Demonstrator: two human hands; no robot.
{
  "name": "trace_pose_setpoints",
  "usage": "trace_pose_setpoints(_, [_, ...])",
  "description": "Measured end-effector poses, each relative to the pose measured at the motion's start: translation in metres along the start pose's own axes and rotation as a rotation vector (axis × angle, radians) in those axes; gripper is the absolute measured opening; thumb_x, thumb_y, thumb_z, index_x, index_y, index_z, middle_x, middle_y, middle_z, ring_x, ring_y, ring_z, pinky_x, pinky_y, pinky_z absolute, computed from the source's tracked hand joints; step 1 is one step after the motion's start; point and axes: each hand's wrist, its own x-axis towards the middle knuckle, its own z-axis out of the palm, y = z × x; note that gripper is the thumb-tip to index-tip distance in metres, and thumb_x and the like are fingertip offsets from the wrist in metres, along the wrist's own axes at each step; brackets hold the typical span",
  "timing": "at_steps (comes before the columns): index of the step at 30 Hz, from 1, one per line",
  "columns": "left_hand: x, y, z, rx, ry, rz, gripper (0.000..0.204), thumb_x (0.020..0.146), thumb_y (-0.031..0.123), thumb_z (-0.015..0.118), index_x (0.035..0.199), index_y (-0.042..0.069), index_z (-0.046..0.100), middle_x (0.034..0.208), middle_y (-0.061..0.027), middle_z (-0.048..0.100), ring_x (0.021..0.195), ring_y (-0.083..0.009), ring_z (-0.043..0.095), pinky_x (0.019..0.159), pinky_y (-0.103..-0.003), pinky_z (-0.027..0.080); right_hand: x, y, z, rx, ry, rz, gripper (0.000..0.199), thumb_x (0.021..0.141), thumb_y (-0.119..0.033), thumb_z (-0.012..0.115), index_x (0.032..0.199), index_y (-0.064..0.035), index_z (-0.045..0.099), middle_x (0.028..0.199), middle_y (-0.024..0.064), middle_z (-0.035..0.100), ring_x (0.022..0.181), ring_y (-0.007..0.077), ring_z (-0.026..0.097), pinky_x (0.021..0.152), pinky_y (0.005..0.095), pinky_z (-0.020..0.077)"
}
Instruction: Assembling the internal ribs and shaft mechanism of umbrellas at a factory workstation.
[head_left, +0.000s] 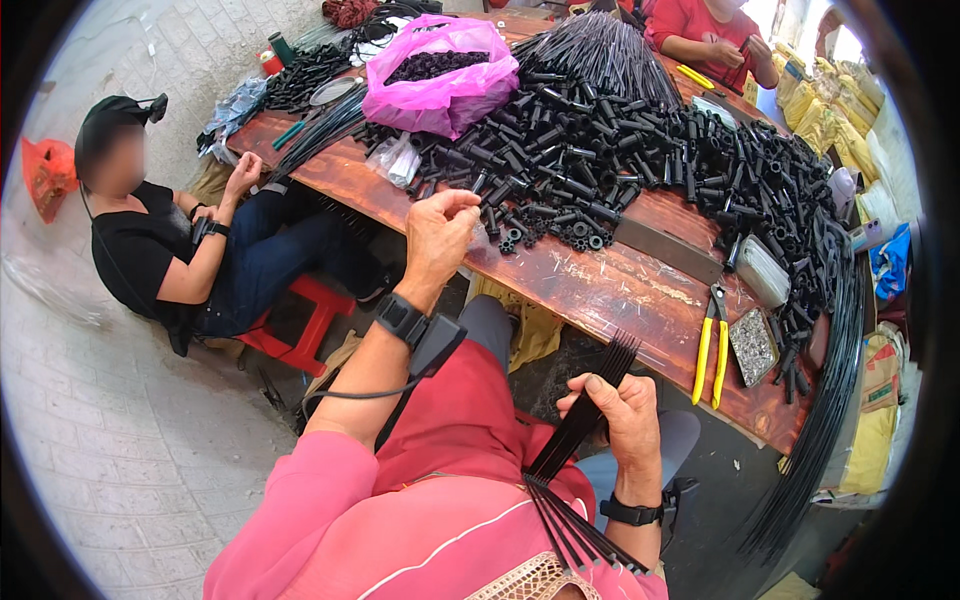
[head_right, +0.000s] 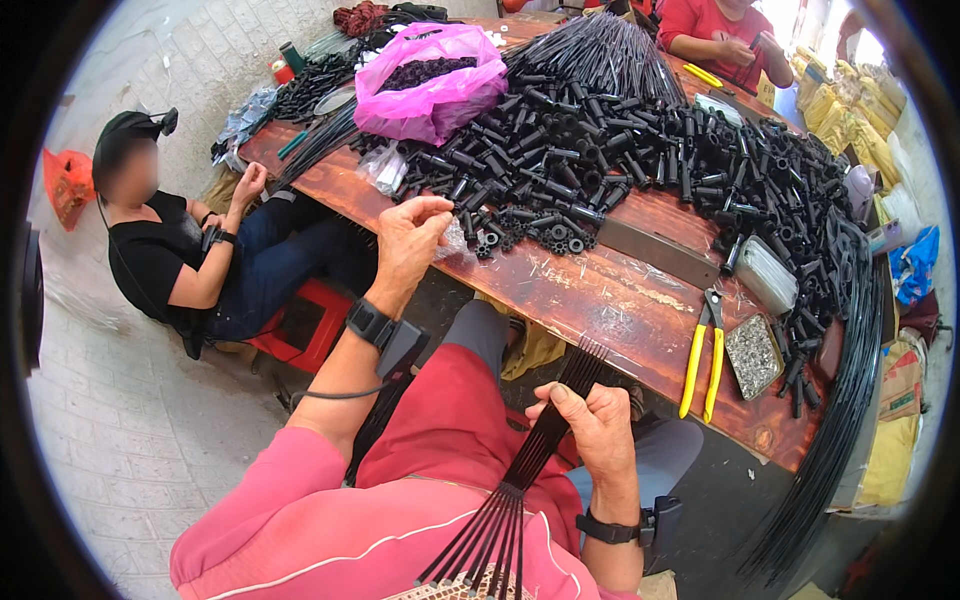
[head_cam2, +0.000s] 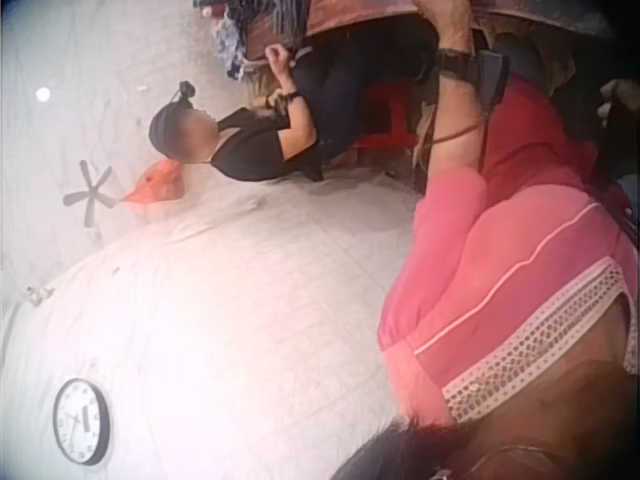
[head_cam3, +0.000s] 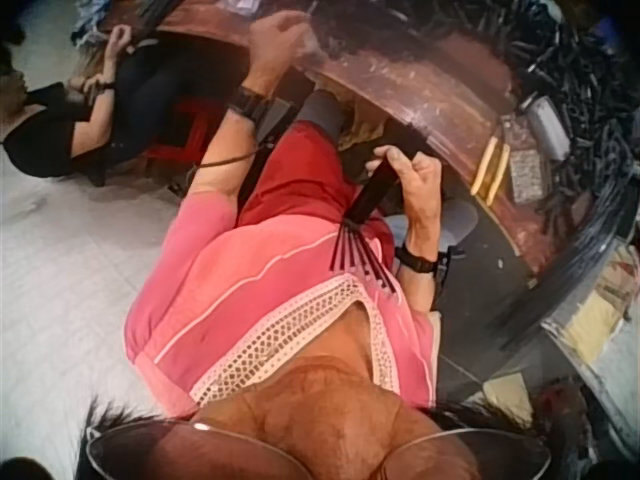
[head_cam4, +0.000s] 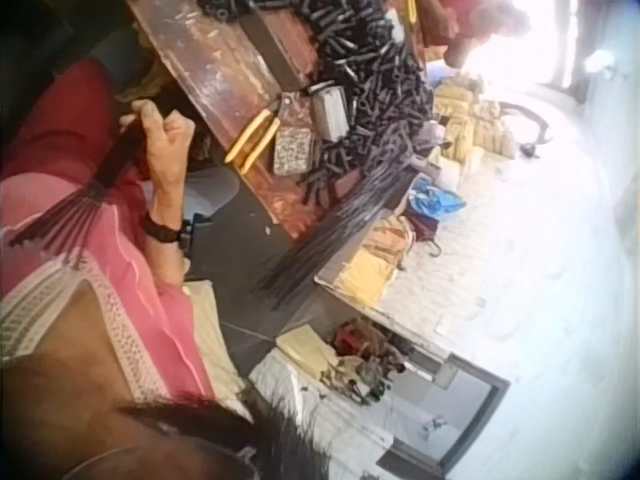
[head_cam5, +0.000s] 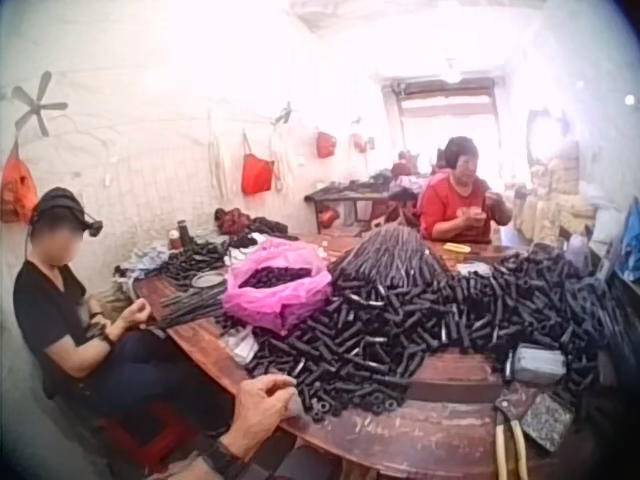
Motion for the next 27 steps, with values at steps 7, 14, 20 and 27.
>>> trace_pose_setpoints(7, [0.039,0.008,0.025,0.719,0.017,0.227,0.038,0.066,0.029,0.076,0.097,0.007,0.074,0.087,-0.014,0.061,0.085,-0.0317,0.064,0.076,-0.041,0.051,0.0,-0.002,0.003,0.001,0.019,0.022,0.026,0.093,-0.02,0.064,0.094,0.0056,0.069,0.077,0.0161,0.072,0.065,0.0179,0.07,0.063,0.0282,0.0572])
trace_pose_setpoints(14, [0.045,0.004,0.039,0.852,-0.024,0.291,0.022,0.07,0.016,0.068,0.09,0.005,0.072,0.1,-0.0198,0.058,0.087,-0.0384,0.062,0.078,-0.047,0.049,-0.004,0.0,0.006,0.024,0.036,0.025,0.025,0.094,-0.02,0.064,0.096,0.0042,0.07,0.078,0.0135,0.071,0.065,0.0155,0.068,0.061,0.0274,0.0562])
trace_pose_setpoints(20, [0.051,0.041,0.018,0.387,0.237,0.543,0.023,0.071,0.014,0.075,0.094,0.01,0.073,0.086,-0.0107,0.055,0.081,-0.0262,0.059,0.073,-0.039,0.047,-0.003,-0.001,0.004,0.02,0.027,0.024,0.026,0.094,-0.021,0.064,0.096,0.0047,0.069,0.078,0.0142,0.071,0.065,0.0161,0.068,0.062,0.0277,0.0564])
trace_pose_setpoints(27, [0.005,0.04,-0.048,-0.724,-0.198,-0.171,0.039,0.089,0.009,0.058,0.127,0.002,0.051,0.082,-0.0179,0.068,0.062,-0.0229,0.067,0.054,-0.034,0.055,-0.002,-0.005,0.008,0.001,0.038,-0.008,0.027,0.093,-0.02,0.064,0.093,0.007,0.068,0.077,0.0163,0.071,0.065,0.019,0.069,0.062,0.0295,0.0576])
